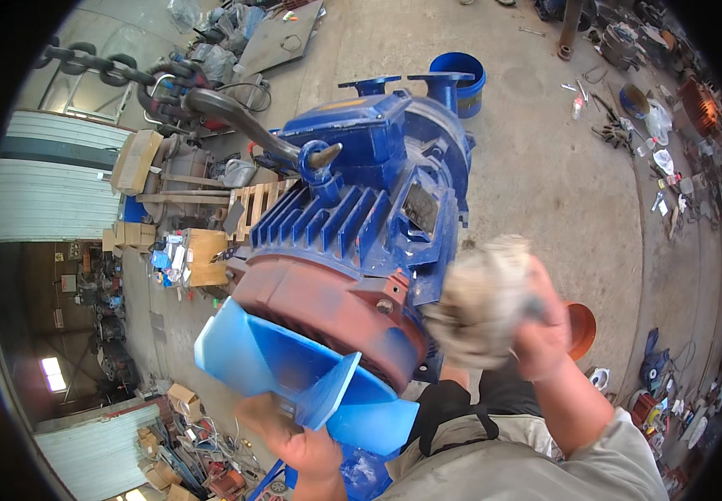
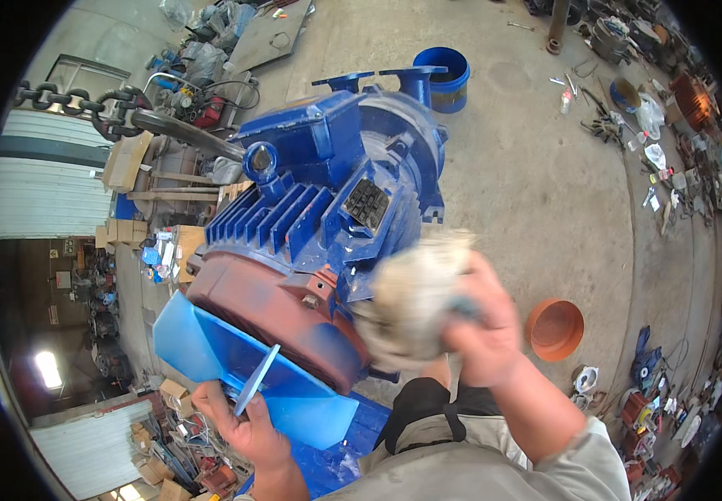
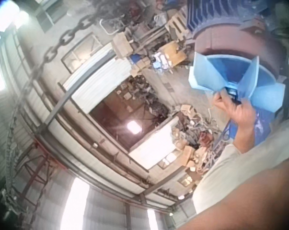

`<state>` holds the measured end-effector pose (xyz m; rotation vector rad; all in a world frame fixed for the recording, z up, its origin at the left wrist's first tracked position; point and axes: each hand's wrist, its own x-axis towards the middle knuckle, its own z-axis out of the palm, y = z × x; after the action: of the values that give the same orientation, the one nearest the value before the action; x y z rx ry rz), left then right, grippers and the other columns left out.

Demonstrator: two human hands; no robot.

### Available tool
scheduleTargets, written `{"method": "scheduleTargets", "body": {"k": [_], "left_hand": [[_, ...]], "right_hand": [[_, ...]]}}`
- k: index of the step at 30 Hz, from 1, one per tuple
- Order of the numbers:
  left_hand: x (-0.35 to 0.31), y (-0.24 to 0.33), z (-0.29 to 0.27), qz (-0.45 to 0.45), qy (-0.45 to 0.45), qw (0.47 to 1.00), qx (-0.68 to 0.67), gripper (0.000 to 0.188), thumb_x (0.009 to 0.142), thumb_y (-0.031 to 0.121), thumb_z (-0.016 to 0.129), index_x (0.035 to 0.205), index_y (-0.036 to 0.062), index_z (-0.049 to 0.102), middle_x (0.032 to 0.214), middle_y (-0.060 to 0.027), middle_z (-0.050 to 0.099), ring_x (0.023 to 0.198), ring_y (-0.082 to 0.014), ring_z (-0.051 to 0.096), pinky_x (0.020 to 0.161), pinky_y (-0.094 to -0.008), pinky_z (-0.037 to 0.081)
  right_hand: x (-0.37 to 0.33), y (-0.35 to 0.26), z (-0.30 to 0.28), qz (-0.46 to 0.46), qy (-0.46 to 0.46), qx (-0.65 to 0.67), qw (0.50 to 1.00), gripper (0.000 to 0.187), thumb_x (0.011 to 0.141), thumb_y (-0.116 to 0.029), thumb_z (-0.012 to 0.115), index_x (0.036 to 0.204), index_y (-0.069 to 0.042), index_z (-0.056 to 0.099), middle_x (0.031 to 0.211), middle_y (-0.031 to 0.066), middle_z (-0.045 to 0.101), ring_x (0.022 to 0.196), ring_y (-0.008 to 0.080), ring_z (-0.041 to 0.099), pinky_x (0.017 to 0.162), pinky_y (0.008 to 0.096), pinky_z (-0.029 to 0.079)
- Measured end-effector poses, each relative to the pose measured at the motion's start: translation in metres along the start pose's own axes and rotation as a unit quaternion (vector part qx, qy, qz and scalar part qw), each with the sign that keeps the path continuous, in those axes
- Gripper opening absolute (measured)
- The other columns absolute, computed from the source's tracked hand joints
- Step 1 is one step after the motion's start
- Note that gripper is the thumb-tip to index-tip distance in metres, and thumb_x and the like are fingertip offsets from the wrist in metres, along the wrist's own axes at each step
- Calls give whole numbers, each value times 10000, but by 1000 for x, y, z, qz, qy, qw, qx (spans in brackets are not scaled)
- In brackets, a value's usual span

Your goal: The person picks up and wipes several plastic baskets and a motor fan cover with a cloth in a cluttered workshop. They handle multiple baskets one at a time, wipe their surfaces, and place them aside, then wipe a blue motor fan cover.

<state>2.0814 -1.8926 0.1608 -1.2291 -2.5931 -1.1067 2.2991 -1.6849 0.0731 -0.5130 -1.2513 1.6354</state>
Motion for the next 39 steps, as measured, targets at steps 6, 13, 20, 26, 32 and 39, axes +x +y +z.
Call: {"method": "scheduleTargets", "body": {"k": [6,13,20,26,32,39], "left_hand": [[-10,-6,9,-15,1,998,-57,616,983,309,685,1396,-106,493,1172,-84,389,1073,-187,441,958,-342,385],[-11,-5,17,29,17,999,-32,594,990,266,682,1454,-45,480,1187,-137,411,1106,-270,466,963,-392,407],[-12,-1,27,20,49,999,-4,590,1000,328,671,1421,-49,501,1182,-135,417,1100,-269,465,979,-409,403],[-15,5,28,-2,56,998,14,579,1005,343,659,1403,-51,512,1169,-125,417,1069,-260,474,963,-405,408],[-17,14,33,-9,72,997,25,573,994,340,666,1389,-53,533,1130,-123,419,1044,-264,477,945,-401,413],[-23,14,43,0,100,994,45,566,1009,362,630,1380,-52,526,1150,-141,423,1100,-299,466,1006,-450,373]], "right_hand": [[44,27,33,-282,-96,-265,917,333,706,-41,721,1034,-50,662,1044,112,650,971,330,638,843,435,486],[76,24,-1,-235,-141,-359,892,328,691,-9,655,1015,-52,682,1004,108,636,921,354,636,766,435,541],[47,20,15,-155,-219,-295,917,202,730,-81,678,928,-62,645,944,131,591,895,371,638,734,462,540],[51,36,-26,107,-32,-252,961,211,858,-125,609,1034,-71,713,1089,129,704,961,244,711,808,374,579],[66,39,-5,127,-77,-154,977,344,997,-329,605,1076,-2,675,1106,193,677,1083,340,659,917,435,522],[62,35,3,-248,-134,-223,933,240,836,-136,766,1026,-31,662,1119,145,622,1013,368,591,868,440,511]]}}
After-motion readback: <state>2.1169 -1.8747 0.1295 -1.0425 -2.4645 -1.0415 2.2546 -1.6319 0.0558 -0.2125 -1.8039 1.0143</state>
